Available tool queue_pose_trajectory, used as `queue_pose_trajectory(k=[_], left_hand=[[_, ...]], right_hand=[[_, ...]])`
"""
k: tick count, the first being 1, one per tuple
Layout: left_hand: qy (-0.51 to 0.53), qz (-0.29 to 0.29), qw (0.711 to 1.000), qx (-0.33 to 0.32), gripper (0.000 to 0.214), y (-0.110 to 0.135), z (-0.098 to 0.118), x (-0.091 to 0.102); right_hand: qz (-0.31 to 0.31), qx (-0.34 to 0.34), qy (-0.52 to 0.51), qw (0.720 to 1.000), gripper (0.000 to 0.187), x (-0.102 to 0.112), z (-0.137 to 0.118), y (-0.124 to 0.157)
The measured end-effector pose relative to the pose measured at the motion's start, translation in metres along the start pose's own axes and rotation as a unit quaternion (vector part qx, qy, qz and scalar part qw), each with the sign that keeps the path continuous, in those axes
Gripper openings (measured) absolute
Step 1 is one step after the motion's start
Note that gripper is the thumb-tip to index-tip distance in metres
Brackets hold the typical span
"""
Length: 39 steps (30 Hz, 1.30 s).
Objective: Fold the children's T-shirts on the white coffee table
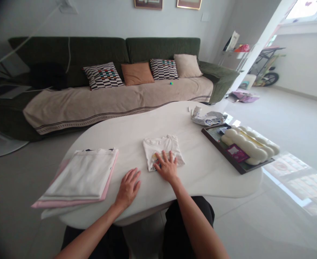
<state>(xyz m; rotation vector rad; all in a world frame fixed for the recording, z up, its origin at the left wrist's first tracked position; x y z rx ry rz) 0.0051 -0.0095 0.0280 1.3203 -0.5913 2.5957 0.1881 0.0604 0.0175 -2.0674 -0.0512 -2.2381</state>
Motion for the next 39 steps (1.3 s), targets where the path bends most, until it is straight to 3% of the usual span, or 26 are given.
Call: queue_pose_trajectory(k=[12, 24, 28, 32, 39], left_hand=[[-0.013, -0.007, 1.0, 0.013, 0.04, -0.002, -0.001, -0.003], [-0.023, -0.027, 0.999, 0.026, 0.042, -0.004, -0.003, -0.005], [-0.025, -0.034, 0.999, 0.029, 0.042, -0.005, -0.003, -0.006], [-0.025, -0.029, 0.999, 0.029, 0.042, -0.005, -0.003, -0.005], [-0.033, -0.027, 0.999, 0.031, 0.041, -0.006, 0.0, -0.004]], right_hand=[[-0.012, 0.009, 0.014, 1.0, 0.056, -0.016, 0.068, -0.093], [-0.017, 0.019, 0.016, 1.0, 0.057, -0.03, 0.123, -0.152], [-0.03, 0.019, 0.006, 0.999, 0.056, -0.023, 0.129, -0.163], [0.001, -0.013, 0.008, 1.0, 0.057, -0.012, 0.119, -0.158], [-0.052, -0.069, -0.001, 0.996, 0.062, -0.033, 0.109, -0.146]])
Point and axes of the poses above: each hand's wrist, its own y-axis away from the middle knuckle, its own x-axis out of the back of the hand, z = x × y, the point moved 7 cm from there along -y, towards the middle knuckle, and after that the axes turned 11 degrees about y, right-handed, at the moved point
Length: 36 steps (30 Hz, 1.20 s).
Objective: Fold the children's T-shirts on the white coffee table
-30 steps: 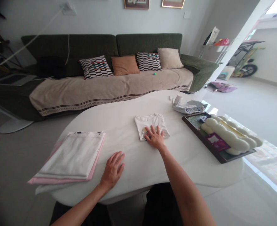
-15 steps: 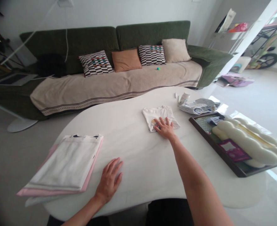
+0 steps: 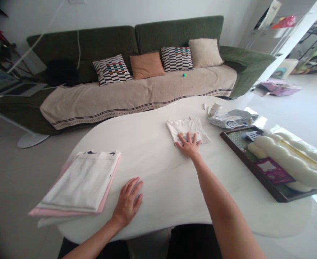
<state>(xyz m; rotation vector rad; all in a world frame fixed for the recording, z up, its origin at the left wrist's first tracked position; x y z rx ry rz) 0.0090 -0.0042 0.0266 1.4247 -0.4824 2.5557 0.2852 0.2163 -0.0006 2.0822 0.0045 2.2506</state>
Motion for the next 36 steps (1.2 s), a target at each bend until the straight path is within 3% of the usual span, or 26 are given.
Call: queue_pose_trajectory(k=[8, 13, 16, 19, 21, 23, 28, 30, 34, 36], left_hand=[[-0.01, 0.004, 1.0, -0.002, 0.041, 0.0, 0.002, 0.002], [0.01, 0.003, 1.0, 0.006, 0.04, 0.0, 0.002, 0.004], [0.022, 0.005, 1.0, 0.01, 0.04, 0.001, 0.003, 0.005], [0.027, 0.002, 1.0, 0.015, 0.04, 0.002, 0.003, 0.006], [0.03, 0.0, 0.999, 0.018, 0.039, 0.002, 0.003, 0.007], [0.034, -0.002, 0.999, 0.019, 0.039, 0.003, 0.003, 0.008], [0.037, 0.005, 0.999, 0.016, 0.039, 0.005, 0.004, 0.007], [0.039, 0.013, 0.999, 0.017, 0.039, 0.007, 0.005, 0.006], [0.047, -0.025, 0.999, 0.003, 0.036, 0.001, 0.004, 0.011], [0.043, -0.061, 0.997, -0.005, 0.03, -0.007, -0.006, 0.026]], right_hand=[[-0.025, -0.011, 0.015, 1.0, 0.064, 0.007, 0.004, -0.019], [0.034, 0.009, 0.021, 0.999, 0.064, 0.016, -0.024, 0.008], [-0.003, 0.02, 0.007, 1.0, 0.065, 0.012, -0.039, 0.024], [-0.012, 0.02, -0.014, 1.0, 0.062, 0.024, -0.044, 0.04], [0.004, 0.032, -0.023, 0.999, 0.059, 0.036, -0.049, 0.063], [0.007, 0.06, -0.03, 0.998, 0.057, 0.041, -0.062, 0.104], [-0.02, 0.121, -0.073, 0.99, 0.056, 0.017, -0.117, 0.238], [-0.013, 0.116, -0.071, 0.991, 0.059, 0.007, -0.134, 0.271], [-0.003, 0.106, -0.047, 0.993, 0.065, 0.001, -0.144, 0.287], [-0.011, 0.112, -0.044, 0.993, 0.066, 0.001, -0.144, 0.284]])
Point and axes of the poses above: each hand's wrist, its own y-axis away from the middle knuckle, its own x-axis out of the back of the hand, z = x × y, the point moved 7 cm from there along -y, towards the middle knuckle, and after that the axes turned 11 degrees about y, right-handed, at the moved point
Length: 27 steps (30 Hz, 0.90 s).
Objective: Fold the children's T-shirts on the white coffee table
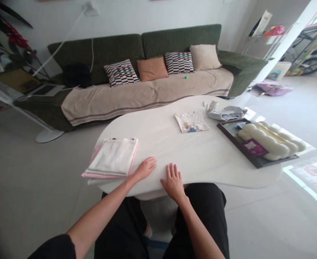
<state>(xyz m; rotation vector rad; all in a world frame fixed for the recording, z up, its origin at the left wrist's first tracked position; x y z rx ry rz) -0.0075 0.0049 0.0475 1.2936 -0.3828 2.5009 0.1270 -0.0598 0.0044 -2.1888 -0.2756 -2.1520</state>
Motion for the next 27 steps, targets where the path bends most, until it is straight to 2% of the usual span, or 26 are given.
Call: queue_pose_trajectory(k=[3, 5, 7, 10, 13, 17, 20, 24, 27], left_hand=[[-0.029, 0.013, 0.999, 0.021, 0.03, -0.012, -0.033, 0.054], [-0.065, 0.048, 0.995, 0.064, 0.036, -0.016, -0.065, 0.096], [-0.103, 0.07, 0.985, 0.12, 0.039, -0.014, -0.097, 0.128], [-0.144, 0.064, 0.969, 0.19, 0.041, -0.003, -0.133, 0.15], [-0.173, 0.044, 0.959, 0.221, 0.043, 0.008, -0.146, 0.153], [-0.201, 0.015, 0.954, 0.223, 0.039, 0.01, -0.143, 0.16], [-0.224, -0.013, 0.955, 0.192, 0.03, 0.007, -0.131, 0.17], [-0.28, -0.055, 0.948, 0.14, 0.022, 0.017, -0.1, 0.18], [-0.29, -0.065, 0.953, 0.05, 0.016, 0.04, -0.06, 0.181]], right_hand=[[-0.006, -0.003, 0.006, 1.0, 0.066, 0.002, 0.002, -0.002], [-0.006, -0.008, 0.01, 1.0, 0.066, 0.003, 0.001, -0.001], [-0.006, -0.011, 0.012, 1.0, 0.066, 0.003, 0.0, 0.0], [-0.008, -0.014, 0.005, 1.0, 0.066, 0.003, -0.001, 0.0], [-0.005, -0.01, -0.004, 1.0, 0.067, 0.004, 0.0, 0.0], [0.0, -0.009, -0.011, 1.0, 0.067, 0.004, 0.001, 0.0], [-0.002, -0.011, -0.013, 1.0, 0.067, 0.002, 0.001, 0.0], [-0.002, -0.005, -0.016, 1.0, 0.067, -0.002, 0.002, 0.0], [0.001, -0.004, -0.02, 1.0, 0.066, -0.002, 0.004, -0.001]])
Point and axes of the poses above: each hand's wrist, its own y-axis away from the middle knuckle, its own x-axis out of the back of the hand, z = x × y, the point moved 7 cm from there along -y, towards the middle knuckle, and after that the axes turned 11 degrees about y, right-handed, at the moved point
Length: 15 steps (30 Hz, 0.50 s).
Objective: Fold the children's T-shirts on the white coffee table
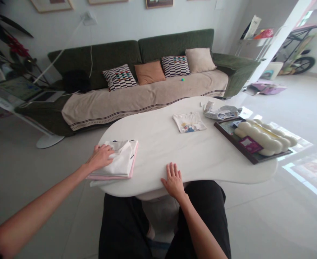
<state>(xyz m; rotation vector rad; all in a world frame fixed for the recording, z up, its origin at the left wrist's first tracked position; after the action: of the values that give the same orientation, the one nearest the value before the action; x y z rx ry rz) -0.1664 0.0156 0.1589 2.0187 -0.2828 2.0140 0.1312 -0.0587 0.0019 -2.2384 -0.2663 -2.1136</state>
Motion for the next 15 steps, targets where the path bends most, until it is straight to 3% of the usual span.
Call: queue_pose_trajectory(k=[3, 6, 8, 11, 13, 15], left_hand=[[0.027, 0.013, 0.993, -0.112, 0.017, 0.04, 0.04, 0.01], [0.075, -0.048, 0.986, -0.143, 0.026, 0.077, 0.069, 0.001], [0.088, -0.082, 0.983, -0.139, 0.031, 0.095, 0.086, -0.005], [0.089, -0.085, 0.981, -0.153, 0.036, 0.114, 0.109, 0.0], [0.096, -0.081, 0.979, -0.162, 0.038, 0.122, 0.118, 0.009], [0.108, -0.073, 0.98, -0.153, 0.039, 0.128, 0.115, 0.021]], right_hand=[[-0.01, -0.014, -0.003, 1.0, 0.064, 0.01, -0.003, 0.001], [-0.006, 0.014, -0.023, 1.0, 0.069, 0.041, -0.033, 0.006], [0.029, 0.136, -0.054, 0.989, 0.079, 0.074, -0.078, 0.013], [0.086, 0.357, -0.088, 0.926, 0.069, 0.119, -0.149, 0.028], [0.096, 0.419, -0.079, 0.899, 0.047, 0.134, -0.172, 0.027], [0.083, 0.43, -0.058, 0.897, 0.026, 0.138, -0.175, 0.015]])
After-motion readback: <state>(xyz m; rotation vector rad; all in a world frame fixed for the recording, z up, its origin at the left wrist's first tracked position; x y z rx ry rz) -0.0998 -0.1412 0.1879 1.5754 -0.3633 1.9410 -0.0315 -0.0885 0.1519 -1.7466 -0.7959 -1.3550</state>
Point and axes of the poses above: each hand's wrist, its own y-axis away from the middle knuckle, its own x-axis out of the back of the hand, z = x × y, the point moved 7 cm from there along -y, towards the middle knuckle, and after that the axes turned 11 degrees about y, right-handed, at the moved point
